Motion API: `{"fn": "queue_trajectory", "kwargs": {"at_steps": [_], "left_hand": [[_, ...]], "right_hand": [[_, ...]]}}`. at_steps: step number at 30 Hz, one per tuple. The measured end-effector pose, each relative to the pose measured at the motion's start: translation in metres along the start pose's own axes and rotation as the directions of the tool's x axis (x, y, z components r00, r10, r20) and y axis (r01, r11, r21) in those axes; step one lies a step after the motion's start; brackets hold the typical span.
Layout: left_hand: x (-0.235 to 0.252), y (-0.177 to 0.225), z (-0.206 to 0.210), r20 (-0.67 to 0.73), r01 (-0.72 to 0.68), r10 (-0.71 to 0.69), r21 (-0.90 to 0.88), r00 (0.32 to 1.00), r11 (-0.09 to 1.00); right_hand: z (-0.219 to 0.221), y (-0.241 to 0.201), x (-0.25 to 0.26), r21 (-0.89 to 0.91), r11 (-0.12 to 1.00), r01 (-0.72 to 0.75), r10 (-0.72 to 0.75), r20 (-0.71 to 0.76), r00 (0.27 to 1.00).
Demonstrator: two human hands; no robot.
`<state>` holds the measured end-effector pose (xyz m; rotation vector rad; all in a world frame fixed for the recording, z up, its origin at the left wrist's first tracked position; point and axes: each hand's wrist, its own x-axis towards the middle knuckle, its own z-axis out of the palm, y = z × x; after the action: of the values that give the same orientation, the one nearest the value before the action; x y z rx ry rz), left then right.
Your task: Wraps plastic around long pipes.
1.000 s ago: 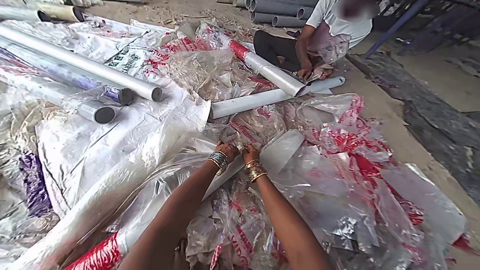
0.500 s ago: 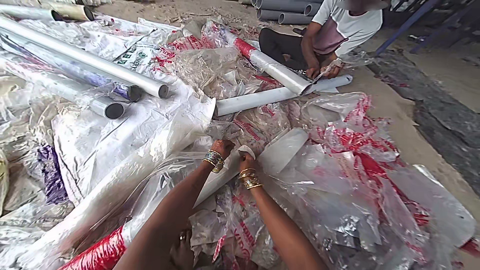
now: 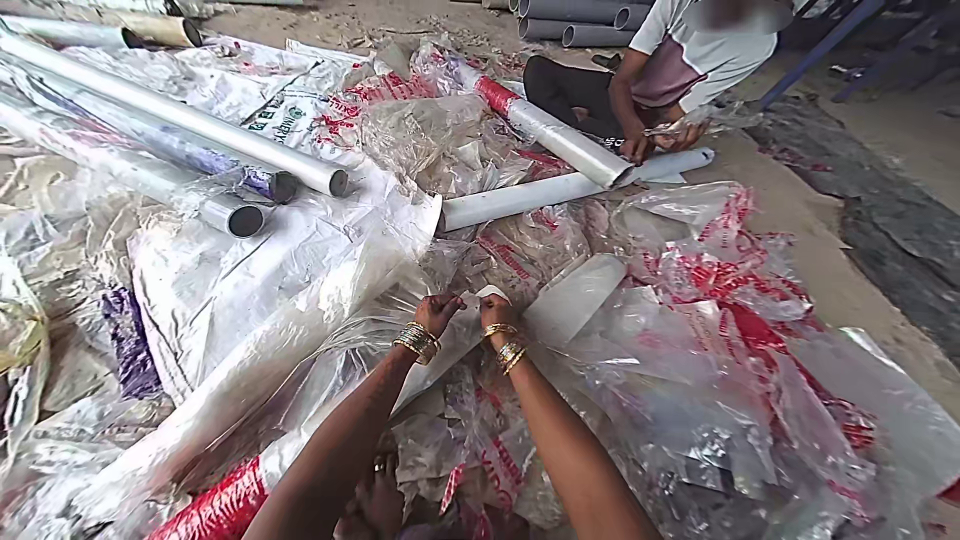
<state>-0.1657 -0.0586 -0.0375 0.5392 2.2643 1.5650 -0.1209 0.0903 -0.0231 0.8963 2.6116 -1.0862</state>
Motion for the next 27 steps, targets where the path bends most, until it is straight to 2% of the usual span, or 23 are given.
{"fn": "queue_trajectory", "kwargs": {"at_steps": [1,2,3,5,6,7,9,11,13,16,18,20,21,22,24,26,27], "left_hand": [[-0.002,-0.008,0.002,-0.134,0.028,-0.059,-0.222,0.989,0.975],[-0.004,-0.013,0.003,-0.259,0.022,-0.164,-0.474,0.952,0.88],[-0.008,-0.015,0.0,-0.341,-0.029,-0.276,-0.674,0.899,0.738],[-0.018,-0.013,-0.023,-0.417,-0.2,-0.365,-0.84,0.832,0.504],[-0.026,-0.012,-0.039,-0.452,-0.266,-0.345,-0.842,0.823,0.469],[-0.039,-0.012,-0.056,-0.482,-0.304,-0.297,-0.819,0.824,0.486],[-0.067,-0.004,-0.084,-0.505,-0.313,-0.174,-0.733,0.846,0.604],[-0.085,0.007,-0.099,-0.462,-0.279,-0.08,-0.654,0.883,0.703],[-0.099,0.012,-0.104,-0.415,-0.238,-0.043,-0.601,0.909,0.763],[-0.106,0.015,-0.108,-0.418,-0.209,-0.075,-0.592,0.905,0.778],[-0.104,0.018,-0.114,-0.474,-0.218,-0.142,-0.625,0.869,0.749],[-0.103,0.022,-0.123,-0.517,-0.244,-0.18,-0.646,0.837,0.723],[-0.103,0.023,-0.126,-0.525,-0.256,-0.171,-0.642,0.834,0.723],[-0.105,0.025,-0.128,-0.52,-0.262,-0.145,-0.628,0.842,0.733],[-0.113,0.026,-0.13,-0.492,-0.253,-0.109,-0.611,0.864,0.75],[-0.126,0.026,-0.127,-0.469,-0.227,-0.117,-0.612,0.875,0.757],[-0.127,0.029,-0.128,-0.465,-0.222,-0.115,-0.608,0.878,0.762]], "right_hand": [[0.01,0.002,-0.015,0.018,1.0,0.024,-0.024,0.017,1.0],[0.021,0.005,-0.035,0.035,0.999,0.04,-0.042,0.056,0.998],[0.031,0.006,-0.058,0.05,0.998,0.049,-0.053,0.094,0.994],[0.047,0.01,-0.088,0.147,0.985,0.089,-0.101,0.079,0.992],[0.05,0.011,-0.094,0.213,0.972,0.1,-0.109,0.034,0.993],[0.049,0.013,-0.095,0.269,0.958,0.099,-0.096,-0.021,0.995],[0.039,0.01,-0.073,0.33,0.941,0.075,-0.053,-0.074,0.996],[0.029,-0.004,-0.039,0.297,0.953,0.058,-0.055,-0.019,0.998],[0.033,-0.023,-0.026,0.173,0.984,0.045,-0.062,0.093,0.994],[0.054,-0.045,-0.055,-0.029,0.999,-0.026,0.03,0.126,0.992],[0.064,-0.038,-0.091,-0.068,0.998,-0.018,0.028,0.145,0.989],[0.075,-0.02,-0.134,-0.013,0.998,0.061,-0.056,0.249,0.967],[0.081,-0.011,-0.153,0.081,0.993,0.091,-0.11,0.272,0.956],[0.084,-0.006,-0.166,0.177,0.978,0.109,-0.152,0.249,0.957],[0.076,-0.012,-0.163,0.304,0.94,0.157,-0.186,0.071,0.98],[0.063,-0.023,-0.122,0.316,0.937,0.149,-0.141,-0.047,0.989],[0.056,-0.032,-0.093,0.266,0.957,0.118,-0.115,-0.028,0.993]]}}
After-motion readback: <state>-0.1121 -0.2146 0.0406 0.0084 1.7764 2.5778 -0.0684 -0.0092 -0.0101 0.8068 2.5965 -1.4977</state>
